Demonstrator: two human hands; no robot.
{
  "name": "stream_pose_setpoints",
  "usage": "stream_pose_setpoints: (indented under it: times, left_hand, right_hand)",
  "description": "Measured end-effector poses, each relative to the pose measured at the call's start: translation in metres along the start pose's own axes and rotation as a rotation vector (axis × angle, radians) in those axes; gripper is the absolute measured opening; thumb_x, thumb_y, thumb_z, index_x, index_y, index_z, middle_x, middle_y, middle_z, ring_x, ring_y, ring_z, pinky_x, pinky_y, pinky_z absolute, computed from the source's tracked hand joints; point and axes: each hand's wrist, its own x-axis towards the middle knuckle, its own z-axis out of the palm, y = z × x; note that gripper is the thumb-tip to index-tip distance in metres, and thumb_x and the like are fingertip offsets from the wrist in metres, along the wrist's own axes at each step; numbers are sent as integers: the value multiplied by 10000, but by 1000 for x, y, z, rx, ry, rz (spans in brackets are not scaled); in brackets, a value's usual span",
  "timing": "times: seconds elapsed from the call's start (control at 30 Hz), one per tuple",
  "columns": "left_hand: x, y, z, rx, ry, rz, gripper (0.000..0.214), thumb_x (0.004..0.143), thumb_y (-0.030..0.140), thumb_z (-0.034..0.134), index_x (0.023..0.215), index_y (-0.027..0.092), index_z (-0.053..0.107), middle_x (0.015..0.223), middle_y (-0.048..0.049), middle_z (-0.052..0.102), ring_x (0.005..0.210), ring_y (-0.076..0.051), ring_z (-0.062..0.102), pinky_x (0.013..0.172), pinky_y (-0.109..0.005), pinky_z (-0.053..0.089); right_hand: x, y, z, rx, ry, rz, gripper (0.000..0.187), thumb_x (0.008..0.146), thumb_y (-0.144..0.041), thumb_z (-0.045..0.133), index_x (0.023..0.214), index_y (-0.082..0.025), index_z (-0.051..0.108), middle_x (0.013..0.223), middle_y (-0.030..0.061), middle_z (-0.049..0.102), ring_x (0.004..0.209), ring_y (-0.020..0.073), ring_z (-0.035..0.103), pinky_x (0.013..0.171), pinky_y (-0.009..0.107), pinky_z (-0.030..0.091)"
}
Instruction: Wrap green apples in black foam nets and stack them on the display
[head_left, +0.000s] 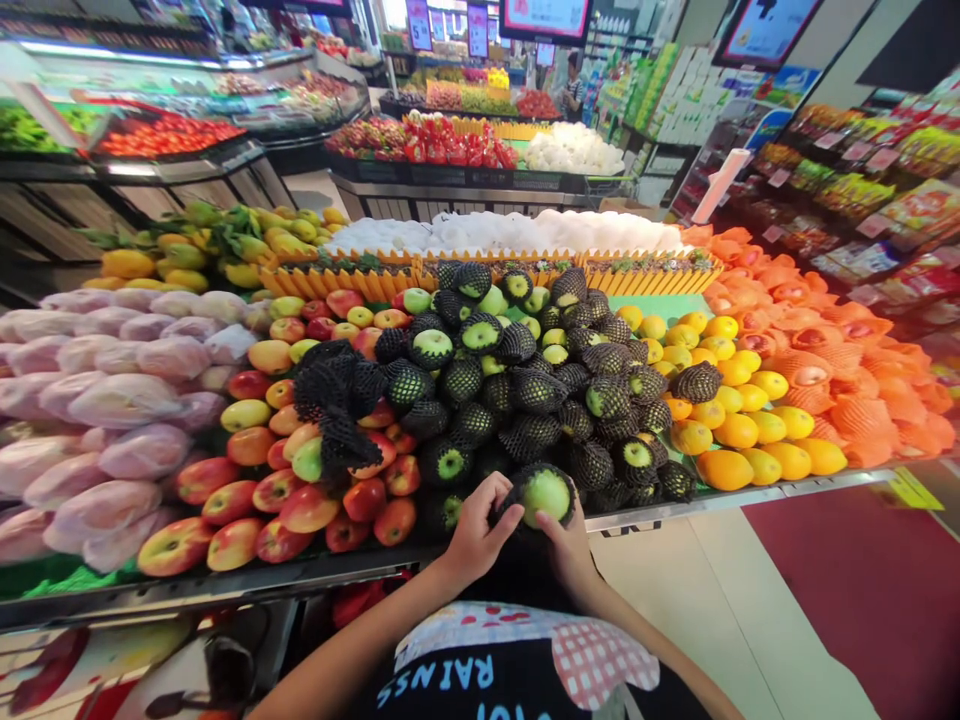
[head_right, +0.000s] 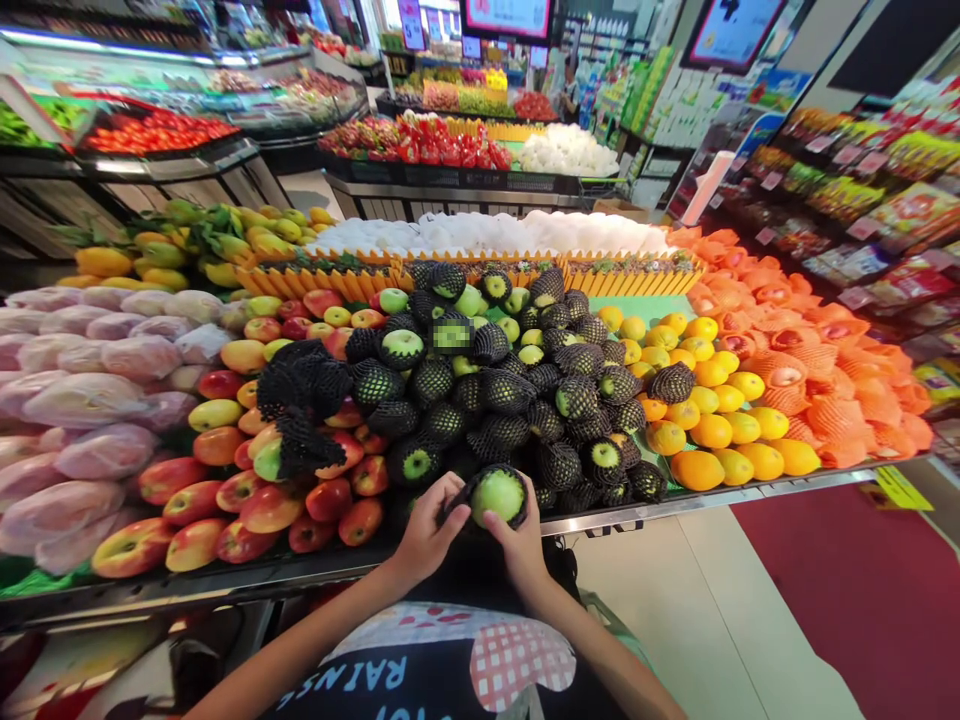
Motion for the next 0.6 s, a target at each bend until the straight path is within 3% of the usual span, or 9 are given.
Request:
stream_pose_setpoints:
  times: [0.17,0.27,0.33,0.4,0.47,0.53,0.6]
  left_hand:
    - [2,10,-10,175,18,292,199,962,260,483,768,222,455,837,-33,584,771,-163,573,688,-281,482]
    - [0,11,-12,216,-30,490,112,941,199,502,832,223,503,865,-41,596,802,-178,570,709,-301,491]
    - [0,10,-12,255,-86,545,79,917,192,548,846,225,539,889,-49,597,845,-196,563,756,-330,498]
    - [0,9,-9,286,-150,510,67,905,199,578,843,225,571,946,-63,598,915,-217,557,829,-370,498]
    - [-1,6,-5,259,-166,387,82,939,209,523,900,226,593,1039,-85,598,1015,-236,558,911,-409,487]
    - [-1,1,0,171,-106,233,173,978,230,461,1111,228,573,1208,-121,575,1157,-254,543,981,-437,471]
    - [-2,-3,6,85,-72,121,375,991,278,470,1361,228,439,1397,-158,493,1314,-276,477,1056,-469,438]
  right_hand:
    - [-4,-23,4,-217,-105,-242,697,630,-306,851,1248,-260,535,1269,74,600,1191,284,568,1110,481,405]
    - [-7,-27,4,-244,-145,-288,739,626,-247,831,1291,-269,509,1326,77,552,1244,295,527,1159,497,335]
    - [-6,-26,2,-216,-159,-267,778,606,-232,837,1303,-277,494,1337,71,535,1258,299,515,1167,496,320]
    - [-5,-24,0,-173,-176,-207,804,599,-237,849,1309,-287,475,1324,64,531,1234,293,530,1145,486,352]
    - [-3,-24,-3,-144,-185,-147,788,618,-247,847,1305,-295,462,1309,58,530,1203,280,548,1116,471,391]
    - [-2,-24,-7,-133,-173,-124,762,642,-265,844,1297,-301,456,1320,56,521,1213,273,547,1113,458,399]
    - [-2,-25,-11,-99,-186,-121,758,679,-317,838,1322,-311,437,1372,61,497,1268,280,523,1133,456,382]
